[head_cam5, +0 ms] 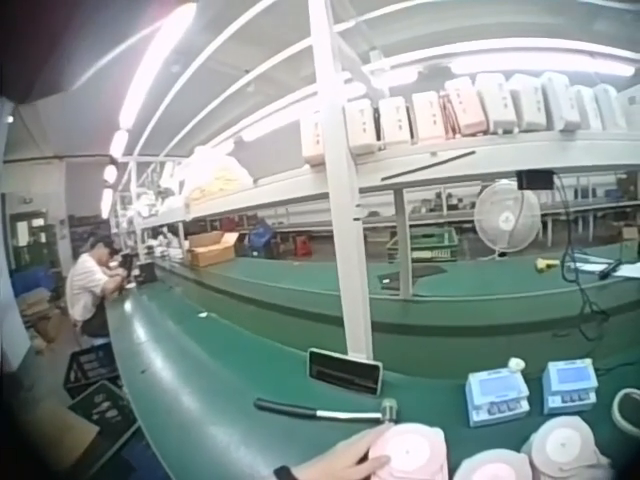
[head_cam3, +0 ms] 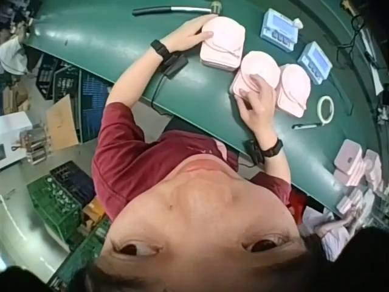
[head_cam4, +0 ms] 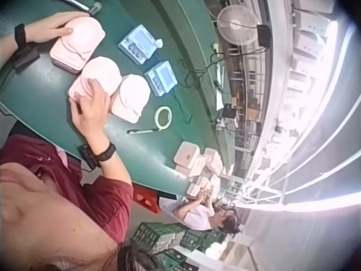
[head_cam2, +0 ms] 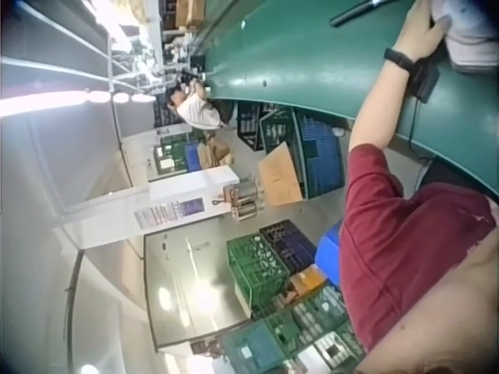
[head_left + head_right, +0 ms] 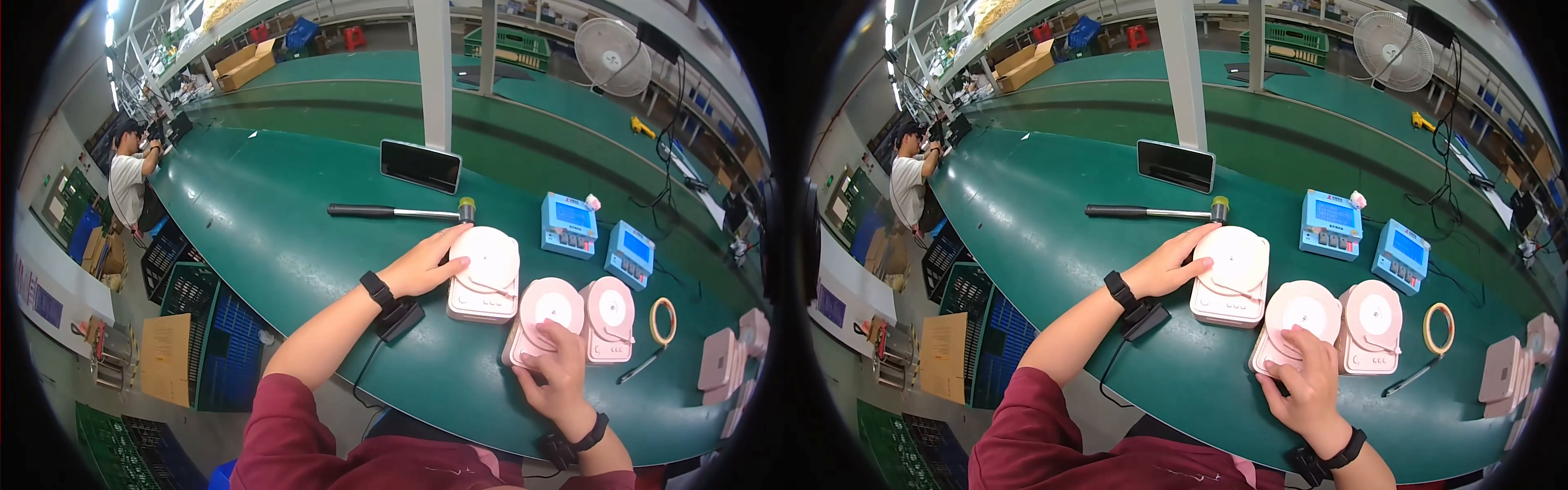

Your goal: The person slides pink record players across the table, presses their buttons, and taps the back of the devices with a mallet. They then pick up and set down the record players one at a time.

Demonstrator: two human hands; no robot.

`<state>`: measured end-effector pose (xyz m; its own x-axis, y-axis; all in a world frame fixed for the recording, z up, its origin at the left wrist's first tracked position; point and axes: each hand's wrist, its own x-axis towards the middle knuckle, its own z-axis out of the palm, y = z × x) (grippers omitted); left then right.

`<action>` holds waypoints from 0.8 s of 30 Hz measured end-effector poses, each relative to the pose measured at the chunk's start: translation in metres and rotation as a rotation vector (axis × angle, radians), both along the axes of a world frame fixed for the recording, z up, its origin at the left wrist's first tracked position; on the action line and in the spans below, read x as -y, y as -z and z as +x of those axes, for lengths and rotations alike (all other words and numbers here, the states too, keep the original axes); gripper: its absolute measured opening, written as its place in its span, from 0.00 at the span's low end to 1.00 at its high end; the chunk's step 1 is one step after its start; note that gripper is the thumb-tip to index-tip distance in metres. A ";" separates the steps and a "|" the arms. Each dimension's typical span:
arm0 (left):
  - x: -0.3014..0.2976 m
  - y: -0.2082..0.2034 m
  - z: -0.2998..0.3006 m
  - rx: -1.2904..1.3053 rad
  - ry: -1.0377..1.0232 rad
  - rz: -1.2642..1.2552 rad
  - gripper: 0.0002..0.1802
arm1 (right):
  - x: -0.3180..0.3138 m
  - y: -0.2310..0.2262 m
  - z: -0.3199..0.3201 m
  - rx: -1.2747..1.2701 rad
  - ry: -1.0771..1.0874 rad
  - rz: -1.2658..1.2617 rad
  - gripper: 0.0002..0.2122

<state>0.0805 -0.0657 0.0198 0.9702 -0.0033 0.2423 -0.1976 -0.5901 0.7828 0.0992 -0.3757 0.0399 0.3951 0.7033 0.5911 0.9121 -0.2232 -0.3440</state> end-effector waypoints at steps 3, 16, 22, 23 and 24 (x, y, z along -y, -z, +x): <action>0.001 -0.001 0.000 -0.005 0.001 0.006 0.35 | 0.001 -0.001 0.001 0.011 0.000 -0.002 0.12; 0.000 -0.001 -0.001 -0.009 -0.006 0.005 0.35 | 0.001 -0.002 0.001 -0.006 -0.028 -0.028 0.13; 0.001 -0.001 0.000 -0.012 0.012 -0.036 0.35 | 0.001 0.000 -0.003 -0.017 0.005 -0.009 0.11; 0.001 0.000 0.002 -0.019 0.031 -0.040 0.35 | 0.002 0.000 -0.003 -0.024 0.024 -0.013 0.11; -0.001 0.001 0.002 0.019 0.038 -0.017 0.36 | 0.001 0.001 -0.002 -0.026 0.007 -0.009 0.11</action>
<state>0.0829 -0.0649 0.0185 0.9647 -0.0357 0.2611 -0.2345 -0.5686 0.7885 0.0974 -0.3767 0.0393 0.4151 0.7053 0.5746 0.9013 -0.2329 -0.3653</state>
